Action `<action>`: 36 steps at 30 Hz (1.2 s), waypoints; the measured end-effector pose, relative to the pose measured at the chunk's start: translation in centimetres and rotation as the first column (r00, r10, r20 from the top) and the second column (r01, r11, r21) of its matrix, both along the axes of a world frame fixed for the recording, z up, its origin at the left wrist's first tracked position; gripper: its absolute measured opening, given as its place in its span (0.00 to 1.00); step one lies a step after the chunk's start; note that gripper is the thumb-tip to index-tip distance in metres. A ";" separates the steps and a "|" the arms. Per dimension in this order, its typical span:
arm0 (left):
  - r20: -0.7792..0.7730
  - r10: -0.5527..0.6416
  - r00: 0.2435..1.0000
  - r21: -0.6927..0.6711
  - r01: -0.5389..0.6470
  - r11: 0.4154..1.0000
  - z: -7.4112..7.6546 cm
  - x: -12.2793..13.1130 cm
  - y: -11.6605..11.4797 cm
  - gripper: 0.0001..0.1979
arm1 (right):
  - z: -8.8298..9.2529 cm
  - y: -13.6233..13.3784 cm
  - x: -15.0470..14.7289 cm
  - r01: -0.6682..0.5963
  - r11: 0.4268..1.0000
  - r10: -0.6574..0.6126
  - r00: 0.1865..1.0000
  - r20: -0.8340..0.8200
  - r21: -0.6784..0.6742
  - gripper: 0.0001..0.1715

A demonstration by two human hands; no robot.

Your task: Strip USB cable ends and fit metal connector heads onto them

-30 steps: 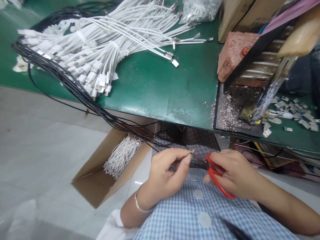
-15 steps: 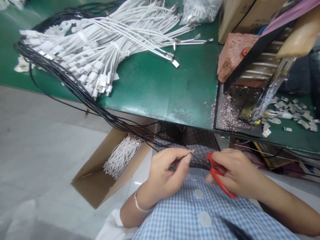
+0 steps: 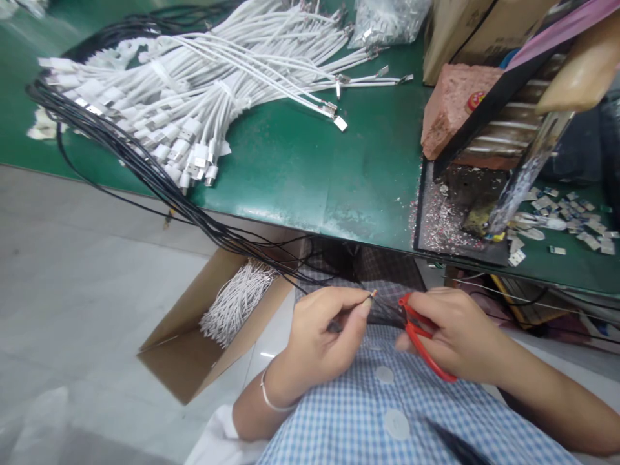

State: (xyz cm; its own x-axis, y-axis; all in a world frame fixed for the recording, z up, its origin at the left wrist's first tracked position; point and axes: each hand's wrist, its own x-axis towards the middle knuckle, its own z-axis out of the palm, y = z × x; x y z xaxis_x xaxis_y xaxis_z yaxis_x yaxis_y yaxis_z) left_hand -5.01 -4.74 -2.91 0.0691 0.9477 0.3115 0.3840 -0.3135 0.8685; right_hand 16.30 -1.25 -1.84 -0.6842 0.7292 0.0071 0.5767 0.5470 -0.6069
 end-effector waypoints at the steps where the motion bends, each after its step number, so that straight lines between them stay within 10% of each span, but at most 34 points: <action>1: -0.004 0.000 1.000 0.011 0.000 1.000 0.0 0.0 0.0 0.04 | 0.0 0.0 0.0 -0.001 1.000 0.001 1.000 0.000 -0.001 0.26; 10: -0.093 0.009 0.996 0.069 -0.003 0.998 0.2 0.0 0.3 0.04 | -0.1 0.1 0.1 0.023 0.990 -0.030 0.998 0.047 0.137 0.27; 16: -0.035 0.002 0.999 0.006 -0.002 1.000 0.1 0.0 0.2 0.04 | 0.5 -0.3 0.2 -0.139 0.987 0.135 0.990 -0.047 -0.084 0.28; 36: 0.000 0.001 1.000 -0.002 -0.001 1.000 0.1 -0.1 0.1 0.05 | 0.1 0.1 0.1 -0.006 1.000 0.006 1.000 -0.013 -0.028 0.30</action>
State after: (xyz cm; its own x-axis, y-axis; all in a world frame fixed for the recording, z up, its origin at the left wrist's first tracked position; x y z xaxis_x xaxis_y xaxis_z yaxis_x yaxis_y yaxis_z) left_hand -5.07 -4.67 -2.83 0.0679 0.9485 0.3095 0.3844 -0.3112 0.8691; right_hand 16.40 -1.14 -1.69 -0.6886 0.7251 -0.0042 0.5651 0.5330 -0.6298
